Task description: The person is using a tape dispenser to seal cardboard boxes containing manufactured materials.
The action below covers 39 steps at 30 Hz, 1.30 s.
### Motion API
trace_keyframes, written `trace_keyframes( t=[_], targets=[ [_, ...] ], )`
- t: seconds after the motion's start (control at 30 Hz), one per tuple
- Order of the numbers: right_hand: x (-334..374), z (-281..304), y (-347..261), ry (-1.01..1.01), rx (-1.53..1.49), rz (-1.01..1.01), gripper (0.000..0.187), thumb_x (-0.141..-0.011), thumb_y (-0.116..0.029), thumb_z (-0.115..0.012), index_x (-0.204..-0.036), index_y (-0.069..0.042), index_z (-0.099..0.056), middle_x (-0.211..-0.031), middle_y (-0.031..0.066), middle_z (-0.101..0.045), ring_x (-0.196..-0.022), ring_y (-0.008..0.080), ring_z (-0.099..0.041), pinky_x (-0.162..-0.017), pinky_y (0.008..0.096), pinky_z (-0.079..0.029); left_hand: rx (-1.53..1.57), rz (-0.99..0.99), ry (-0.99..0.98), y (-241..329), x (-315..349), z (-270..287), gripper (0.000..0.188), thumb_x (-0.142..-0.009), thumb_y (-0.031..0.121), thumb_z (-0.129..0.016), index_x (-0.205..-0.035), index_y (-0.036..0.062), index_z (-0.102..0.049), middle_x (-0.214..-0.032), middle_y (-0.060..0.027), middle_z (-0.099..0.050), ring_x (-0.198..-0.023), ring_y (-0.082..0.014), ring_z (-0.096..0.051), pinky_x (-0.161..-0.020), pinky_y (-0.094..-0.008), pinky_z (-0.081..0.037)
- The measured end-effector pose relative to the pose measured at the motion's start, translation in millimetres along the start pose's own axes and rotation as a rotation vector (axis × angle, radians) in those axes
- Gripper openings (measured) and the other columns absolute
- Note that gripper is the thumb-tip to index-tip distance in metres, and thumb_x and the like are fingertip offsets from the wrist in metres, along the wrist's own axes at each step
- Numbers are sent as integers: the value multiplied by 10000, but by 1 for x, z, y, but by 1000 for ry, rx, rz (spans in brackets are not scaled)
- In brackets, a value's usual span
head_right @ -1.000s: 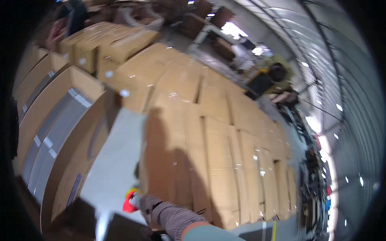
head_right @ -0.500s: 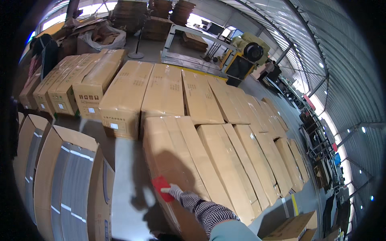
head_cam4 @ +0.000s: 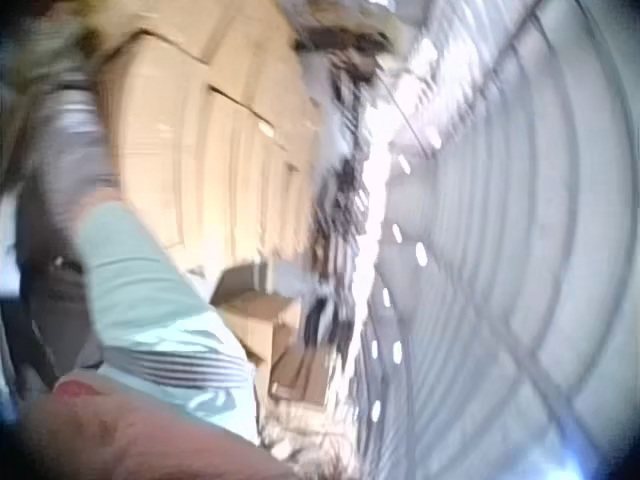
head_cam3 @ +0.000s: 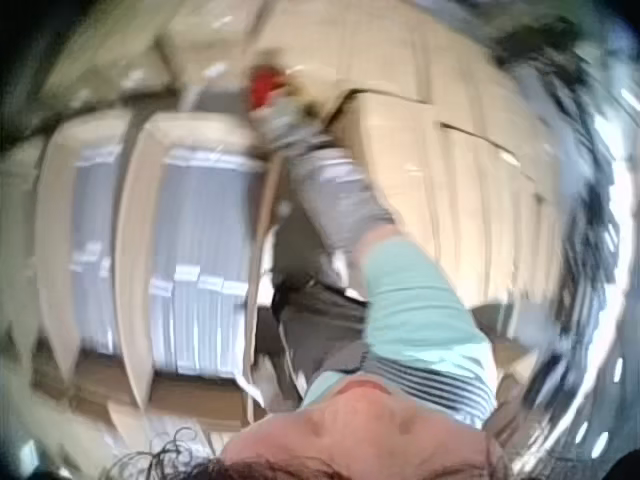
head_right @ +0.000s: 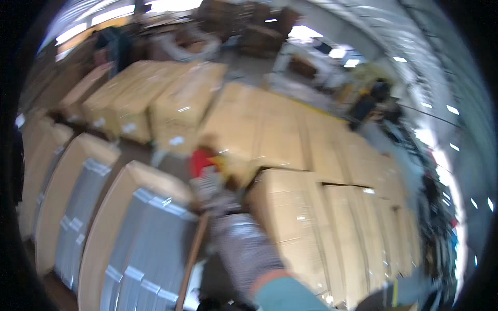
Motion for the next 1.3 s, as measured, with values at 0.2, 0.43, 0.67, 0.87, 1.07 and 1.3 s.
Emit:
trace_keyframes(
  t=[0.2,0.43,0.67,0.87,1.07,1.3],
  targets=[
    [-108,-15,43,-59,1300,251,780,-779,-400,-794,-1348,42,-495,-1266,280,-586,-1225,458,-530,-1063,485,-428,-371,319,-203,-72,-236,-137,558,-1041,429,-457,-1394,1,-515,-1399,-192,-546,-1251,-314,-536,-1107,-435,-410],
    [-127,18,104,-148,1398,448,360,-750,-291,-755,-971,-30,-645,-875,188,-674,-810,364,-681,-715,473,-548,-285,-70,79,-29,-183,-52,539,-1049,412,-442,-1370,-8,-541,-1351,-186,-585,-1202,-304,-570,-1089,-428,-430],
    [-156,86,65,-500,1411,242,848,-620,-349,-917,-1261,56,-537,-1128,295,-607,-1085,475,-566,-957,498,-457,95,-328,752,-100,-78,19,429,-953,359,-640,-1306,120,-599,-1211,-59,-679,-1085,-268,-644,-905,-439,-545],
    [-190,226,82,-502,767,-411,798,-759,-184,-856,-1433,-49,-451,-1315,72,-547,-1166,214,-546,-982,360,-472,-12,-431,784,-145,-24,-72,398,-900,255,-692,-1245,71,-616,-1133,-76,-666,-1023,-280,-643,-821,-494,-558],
    [-313,176,63,-622,789,103,619,-855,-170,-761,-1405,-61,-497,-1251,49,-597,-1091,214,-601,-984,358,-489,-88,-56,683,-247,-44,-100,455,-967,298,-648,-1375,140,-520,-1314,-132,-568,-1168,-360,-571,-899,-599,-546],
    [-137,41,252,-1055,1371,328,637,-645,-289,-892,-1119,-1,-579,-1071,206,-647,-1024,384,-622,-920,460,-505,-981,-525,891,-110,77,152,367,-1020,160,-563,-1367,41,-550,-1312,-98,-592,-1171,-214,-574,-935,-381,-532]
  ],
)
Point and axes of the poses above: each hand's wrist, its own x-axis away from the middle knuckle, its own z-axis out of the back of the hand, y = z × x, the point moved 3 cm from there along -x, towards the middle knuckle
